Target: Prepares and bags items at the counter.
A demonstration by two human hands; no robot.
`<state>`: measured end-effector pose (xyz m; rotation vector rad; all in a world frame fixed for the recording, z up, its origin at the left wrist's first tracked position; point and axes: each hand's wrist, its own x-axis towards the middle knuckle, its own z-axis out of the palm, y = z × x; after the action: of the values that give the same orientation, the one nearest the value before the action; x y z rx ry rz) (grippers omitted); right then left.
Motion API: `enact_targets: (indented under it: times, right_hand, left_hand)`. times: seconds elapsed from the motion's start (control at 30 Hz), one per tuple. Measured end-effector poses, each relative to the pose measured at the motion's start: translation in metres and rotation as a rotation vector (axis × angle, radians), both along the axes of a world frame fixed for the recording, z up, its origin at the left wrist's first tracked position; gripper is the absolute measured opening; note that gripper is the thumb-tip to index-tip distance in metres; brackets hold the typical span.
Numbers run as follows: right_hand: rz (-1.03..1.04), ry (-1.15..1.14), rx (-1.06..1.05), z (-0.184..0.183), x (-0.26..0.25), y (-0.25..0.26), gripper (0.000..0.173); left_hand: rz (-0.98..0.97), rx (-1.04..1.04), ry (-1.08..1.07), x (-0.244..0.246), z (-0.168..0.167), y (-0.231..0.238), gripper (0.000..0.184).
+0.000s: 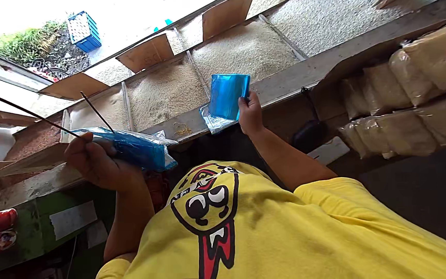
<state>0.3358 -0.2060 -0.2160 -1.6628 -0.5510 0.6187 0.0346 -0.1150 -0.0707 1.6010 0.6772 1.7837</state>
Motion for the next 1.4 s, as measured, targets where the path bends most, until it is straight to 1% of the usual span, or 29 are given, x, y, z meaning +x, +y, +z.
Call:
enact_targets:
  times: [0.03, 0.07, 0.1, 0.13, 0.17, 0.2, 0.23, 0.27, 0.33, 0.43, 0.5, 0.53, 0.57, 0.67, 0.7, 0.73, 0.8, 0.93, 1.03, 1.1, 1.13, 1.17, 1.2, 1.23, 1.27, 1.3, 1.33, 1.37, 1.4]
  right_hand:
    - [-0.082, 0.111, -0.033, -0.005, -0.004, -0.002, 0.041]
    - [-0.14, 0.147, -0.149, -0.011, -0.008, -0.005, 0.053]
    - [-0.145, 0.109, -0.325, -0.017, -0.012, -0.01, 0.071]
    - [-0.083, 0.018, -0.515, -0.023, -0.015, -0.015, 0.093]
    - [0.019, -0.097, -0.674, -0.026, -0.016, -0.02, 0.108]
    - [0.107, -0.224, -0.747, -0.03, -0.016, -0.024, 0.114]
    - [0.184, -0.354, -0.753, -0.035, -0.014, -0.025, 0.111]
    - [0.265, -0.455, -0.717, -0.036, -0.008, -0.023, 0.103]
    - [0.469, -0.579, -0.644, -0.04, 0.01, -0.011, 0.089]
    - [0.822, -0.593, -0.689, -0.042, 0.048, 0.02, 0.084]
    - [0.962, -0.606, -0.7, -0.044, 0.068, 0.037, 0.082]
    - [0.993, -0.622, -0.689, -0.044, 0.073, 0.044, 0.077]
    - [0.997, -0.636, -0.661, -0.045, 0.076, 0.049, 0.069]
    - [0.991, -0.688, -0.592, -0.044, 0.078, 0.062, 0.033]
    - [0.996, -0.743, -0.576, -0.043, 0.079, 0.064, 0.024]
    - [0.991, -0.804, -0.556, -0.042, 0.079, 0.066, 0.02]
    - [0.93, -0.871, -0.512, -0.04, 0.079, 0.071, 0.024]
    - [0.875, -0.874, -0.544, -0.02, 0.079, 0.091, 0.036]
    - [0.83, -0.748, -0.631, -0.007, 0.084, 0.1, 0.048]
    - [0.806, -0.599, -0.697, -0.002, 0.088, 0.101, 0.067]
    - [0.795, -0.545, -0.697, -0.005, 0.091, 0.101, 0.073]
    - [0.797, -0.531, -0.669, -0.01, 0.094, 0.101, 0.073]
    - [0.822, -0.57, -0.617, -0.016, 0.097, 0.099, 0.065]
    - [0.848, -0.627, -0.536, -0.022, 0.1, 0.095, 0.051]
    - [0.861, -0.677, -0.426, -0.027, 0.102, 0.088, 0.033]
    - [0.875, -0.722, -0.327, -0.031, 0.104, 0.082, 0.021]
    - [0.902, -0.764, -0.255, -0.036, 0.105, 0.076, 0.015]
    - [0.954, -0.782, -0.221, -0.04, 0.106, 0.069, 0.017]
    - [1.015, -0.791, -0.217, -0.046, 0.107, 0.063, 0.027]
  left_hand:
    - [0.0, -0.004, -0.001, 0.0, -0.001, -0.001, 0.026]
    - [0.001, -0.01, -0.003, 0.0, -0.001, -0.001, 0.026]
    - [0.003, -0.016, -0.004, 0.0, -0.001, -0.002, 0.026]
    - [0.007, -0.025, -0.004, 0.0, -0.001, -0.004, 0.027]
    - [0.018, -0.034, 0.0, 0.001, 0.0, -0.006, 0.028]
    - [0.028, -0.042, 0.0, 0.001, 0.001, -0.007, 0.028]
    - [0.035, -0.047, -0.002, 0.001, 0.002, -0.009, 0.028]
    - [0.034, -0.046, -0.003, 0.0, 0.003, -0.009, 0.029]
    - [0.027, -0.042, 0.007, -0.003, 0.002, -0.011, 0.029]
    - [0.022, -0.038, 0.008, -0.003, 0.002, -0.013, 0.029]
    - [0.013, -0.04, -0.003, -0.003, 0.002, -0.015, 0.028]
    - [0.01, -0.039, -0.005, -0.004, 0.003, -0.015, 0.027]
    - [0.007, -0.036, -0.011, -0.005, 0.002, -0.016, 0.027]
    - [-0.007, -0.038, -0.019, -0.006, 0.001, -0.018, 0.027]
    - [-0.01, -0.038, -0.018, -0.007, 0.001, -0.019, 0.028]
    - [-0.011, -0.038, -0.014, -0.007, 0.0, -0.02, 0.028]
    - [-0.008, -0.037, -0.009, -0.008, 0.0, -0.021, 0.029]
    - [-0.02, -0.039, 0.006, -0.01, -0.001, -0.024, 0.027]
    - [-0.025, -0.044, -0.005, -0.009, -0.003, -0.025, 0.027]
    - [-0.033, -0.044, -0.004, -0.008, -0.005, -0.026, 0.026]
    - [-0.044, -0.045, 0.001, -0.009, -0.005, -0.026, 0.026]
    - [-0.054, -0.044, 0.006, -0.009, -0.006, -0.027, 0.026]
    - [-0.06, -0.042, 0.012, -0.01, -0.007, -0.027, 0.026]
    - [-0.068, -0.038, 0.012, -0.01, -0.007, -0.027, 0.026]
    - [-0.072, -0.038, 0.01, -0.01, -0.007, -0.028, 0.026]
    - [-0.074, -0.039, 0.01, -0.01, -0.007, -0.028, 0.026]
    - [-0.078, -0.039, 0.006, -0.01, -0.007, -0.029, 0.026]
    - [-0.082, -0.039, 0.005, -0.011, -0.008, -0.029, 0.026]
    - [-0.086, -0.04, 0.004, -0.011, -0.008, -0.029, 0.026]
